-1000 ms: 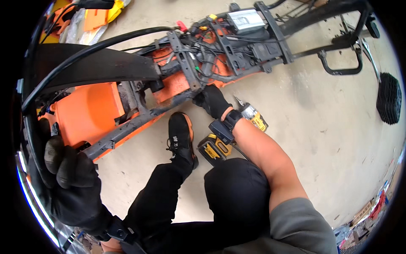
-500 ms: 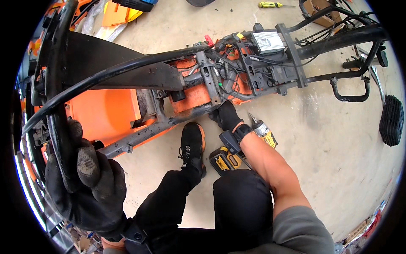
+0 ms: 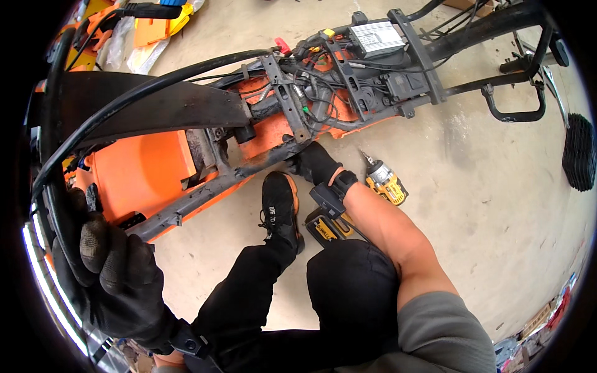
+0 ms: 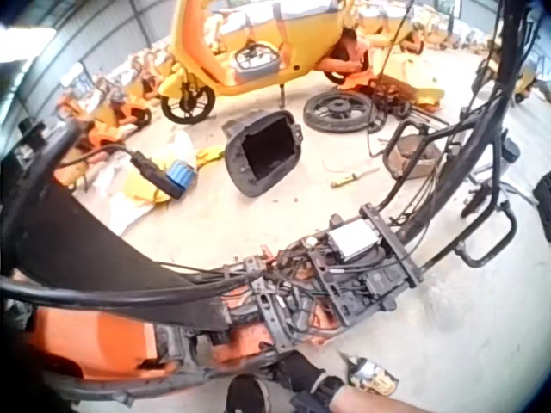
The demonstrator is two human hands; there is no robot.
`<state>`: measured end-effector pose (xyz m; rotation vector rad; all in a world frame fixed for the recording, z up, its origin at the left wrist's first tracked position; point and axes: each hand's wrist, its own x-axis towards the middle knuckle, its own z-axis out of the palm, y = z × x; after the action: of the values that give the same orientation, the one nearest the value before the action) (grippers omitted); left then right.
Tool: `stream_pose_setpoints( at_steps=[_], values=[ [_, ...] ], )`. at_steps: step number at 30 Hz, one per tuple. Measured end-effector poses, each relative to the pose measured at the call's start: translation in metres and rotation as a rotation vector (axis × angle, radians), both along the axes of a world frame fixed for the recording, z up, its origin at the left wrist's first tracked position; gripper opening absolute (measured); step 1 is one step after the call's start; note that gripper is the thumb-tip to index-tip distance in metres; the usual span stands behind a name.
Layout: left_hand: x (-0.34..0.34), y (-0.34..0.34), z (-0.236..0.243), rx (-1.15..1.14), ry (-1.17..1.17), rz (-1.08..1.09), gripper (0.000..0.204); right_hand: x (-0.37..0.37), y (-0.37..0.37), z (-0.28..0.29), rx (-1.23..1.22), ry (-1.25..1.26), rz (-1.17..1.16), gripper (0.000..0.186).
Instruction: The person uses a power drill to remove bolts from the chassis of an electric scooter while sitting on the floor. They handle electrical wiring and lift the frame to work on the underside.
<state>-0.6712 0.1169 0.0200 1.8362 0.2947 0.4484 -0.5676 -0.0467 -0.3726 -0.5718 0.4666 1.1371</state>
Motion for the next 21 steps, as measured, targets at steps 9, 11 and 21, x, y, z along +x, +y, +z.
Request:
stream_pose_setpoints(
  at_steps=[9, 11, 21],
  values=[
    [0.010, -0.013, 0.003, -0.296, 0.004, 0.028, 0.041, -0.007, 0.001, -0.018, 0.069, -0.238, -0.031, 0.029],
    [0.015, -0.012, 0.006, -0.557, 0.000, -0.051, 0.037, -0.010, -0.001, -0.024, 0.048, -0.297, -0.035, 0.029],
    [0.046, -0.042, 0.011, -0.781, 0.053, -0.111, 0.022, 0.000, -0.011, -0.023, -0.126, -0.675, 0.098, 0.011]
  ],
)
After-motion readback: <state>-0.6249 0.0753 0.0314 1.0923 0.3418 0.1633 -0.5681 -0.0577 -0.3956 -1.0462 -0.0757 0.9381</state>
